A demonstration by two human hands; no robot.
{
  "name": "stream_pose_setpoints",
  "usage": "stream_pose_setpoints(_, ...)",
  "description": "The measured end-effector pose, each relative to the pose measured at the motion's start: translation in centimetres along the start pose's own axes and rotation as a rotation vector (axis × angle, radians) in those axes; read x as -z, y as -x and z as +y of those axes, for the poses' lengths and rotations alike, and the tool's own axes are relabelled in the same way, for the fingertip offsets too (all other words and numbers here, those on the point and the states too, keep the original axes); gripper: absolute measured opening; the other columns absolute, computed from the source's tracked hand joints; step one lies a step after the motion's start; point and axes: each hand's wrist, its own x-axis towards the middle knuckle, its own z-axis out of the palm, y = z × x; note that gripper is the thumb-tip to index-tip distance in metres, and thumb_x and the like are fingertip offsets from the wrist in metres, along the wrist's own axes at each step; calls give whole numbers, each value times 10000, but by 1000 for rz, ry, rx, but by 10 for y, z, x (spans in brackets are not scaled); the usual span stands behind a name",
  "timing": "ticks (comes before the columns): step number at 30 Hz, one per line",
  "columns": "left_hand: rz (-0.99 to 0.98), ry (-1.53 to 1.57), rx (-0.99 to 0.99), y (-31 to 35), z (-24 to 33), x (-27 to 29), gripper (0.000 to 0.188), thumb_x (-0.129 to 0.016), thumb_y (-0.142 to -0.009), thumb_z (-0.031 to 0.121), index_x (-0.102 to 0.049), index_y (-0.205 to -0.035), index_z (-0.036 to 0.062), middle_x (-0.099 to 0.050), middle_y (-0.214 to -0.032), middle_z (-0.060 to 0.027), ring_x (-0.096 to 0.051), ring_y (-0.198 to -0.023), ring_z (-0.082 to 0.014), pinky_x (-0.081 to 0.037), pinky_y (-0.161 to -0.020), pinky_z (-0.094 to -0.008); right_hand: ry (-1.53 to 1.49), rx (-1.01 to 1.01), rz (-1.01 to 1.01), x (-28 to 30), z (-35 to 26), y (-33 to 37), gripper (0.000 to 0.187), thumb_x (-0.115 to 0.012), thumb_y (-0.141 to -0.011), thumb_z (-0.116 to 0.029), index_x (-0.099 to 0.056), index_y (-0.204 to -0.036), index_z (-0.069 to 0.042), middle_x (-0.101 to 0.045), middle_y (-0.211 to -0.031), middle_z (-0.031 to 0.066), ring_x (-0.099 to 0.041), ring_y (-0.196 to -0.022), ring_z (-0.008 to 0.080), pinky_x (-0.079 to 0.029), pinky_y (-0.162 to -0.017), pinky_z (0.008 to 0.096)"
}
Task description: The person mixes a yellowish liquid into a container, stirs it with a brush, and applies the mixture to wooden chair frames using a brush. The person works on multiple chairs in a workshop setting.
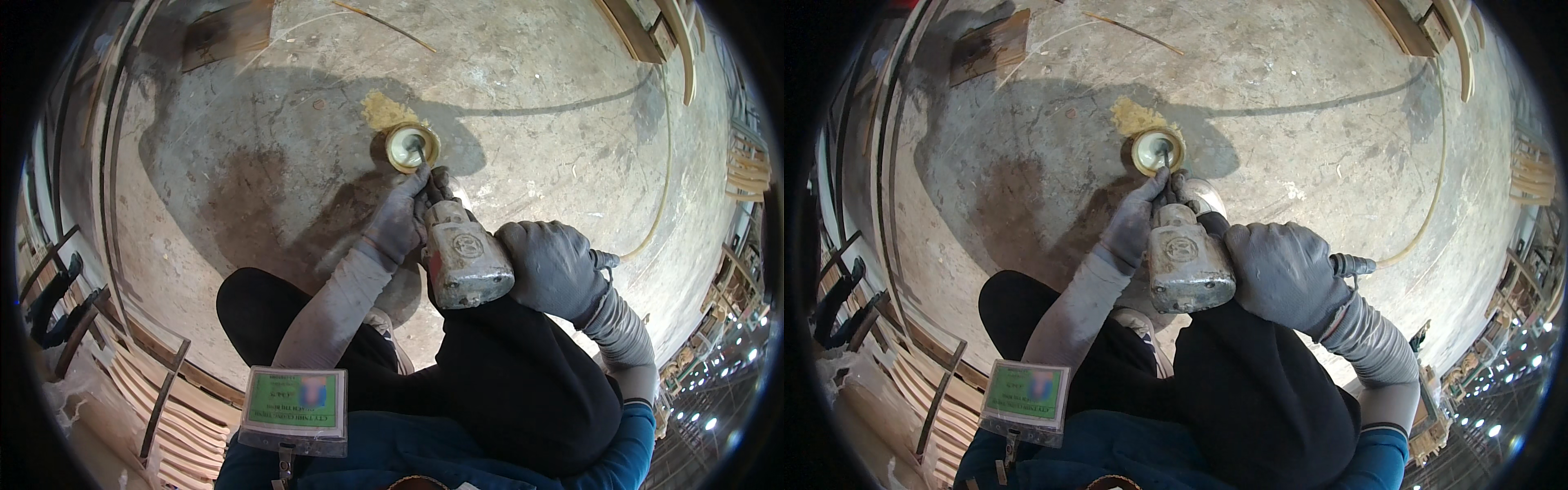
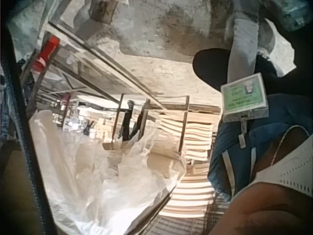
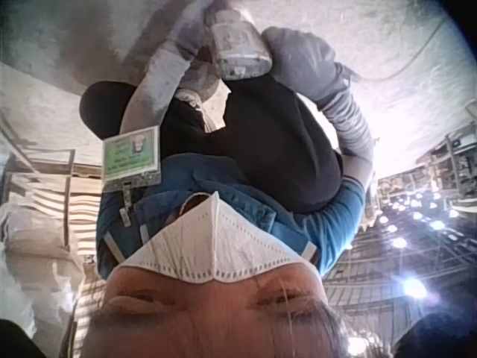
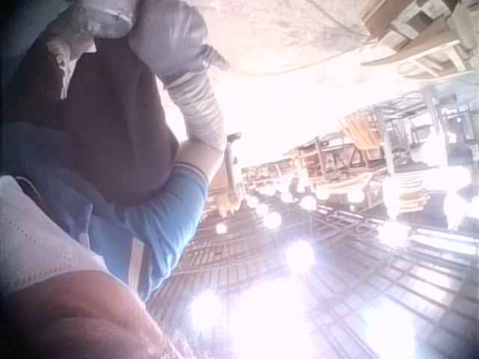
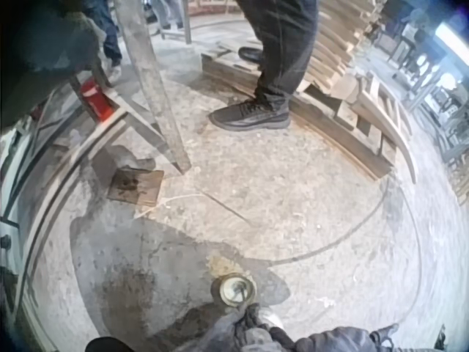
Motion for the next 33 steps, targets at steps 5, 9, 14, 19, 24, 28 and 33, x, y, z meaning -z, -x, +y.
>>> stream_pose_setpoints(5, 29, -57, -5, -4, -3, 2, 314, -401, -990, 292, -566, -1087, 43, -623, -952, -70, -625, -857, -159, -536, -769, -293, -12, 25, 15, -3, 0, 5, 188, -639, -654, -174, -561, -735, -23, -606, -643, 142, -635, -585, 300, -516, -536, 383)
stream_pose_setpoints(9, 75, -26, -7, -1, -5, 0, 255, -469, -968, 260, -586, -1044, 47, -613, -896, -26, -602, -793, -100, -517, -743, -231, 16, 43, 29, -4, -4, 9, 205, -640, -663, -189, -558, -755, -26, -597, -633, 139, -627, -573, 299, -509, -520, 392)
stream_pose_setpoints(14, 130, -94, -58, 7, -8, -5, 156, -526, -933, 187, -599, -978, 57, -585, -826, 19, -565, -724, -52, -500, -708, -190, 6, 92, 45, -12, -2, 12, 206, -634, -675, -203, -548, -749, -31, -581, -607, 132, -613, -551, 297, -495, -498, 385)
stream_pose_setpoints(19, 108, -58, -108, 4, -10, 7, 140, -548, -915, 178, -595, -977, 61, -560, -774, 29, -550, -693, -46, -485, -666, -175, 29, 162, 88, -14, -6, 10, 204, -631, -675, -205, -529, -729, -36, -557, -571, 124, -602, -527, 288, -486, -479, 383)
stream_pose_setpoints(24, 173, -108, -103, 9, -5, 4, 127, -547, -916, 184, -592, -957, 72, -567, -747, 26, -553, -680, -56, -477, -641, -179, 47, 180, 95, -14, -6, 9, 209, -630, -683, -211, -522, -727, -38, -551, -564, 121, -599, -520, 282, -481, -470, 382)
stream_pose_setpoints(28, 240, -97, -109, 12, -6, -2, 139, -536, -923, 192, -594, -965, 72, -578, -755, 29, -558, -692, -58, -474, -642, -179, 36, 176, 88, -14, -5, 9, 212, -626, -688, -216, -524, -739, -37, -561, -586, 121, -597, -518, 285, -479, -470, 384)
stream_pose_setpoints(33, 194, -145, -152, 12, -4, 3, 160, -524, -931, 197, -587, -986, 60, -571, -786, 16, -549, -708, -56, -472, -652, -176, 39, 164, 80, -13, -6, 7, 214, -624, -691, -221, -530, -751, -38, -567, -602, 123, -605, -529, 287, -487, -477, 381)
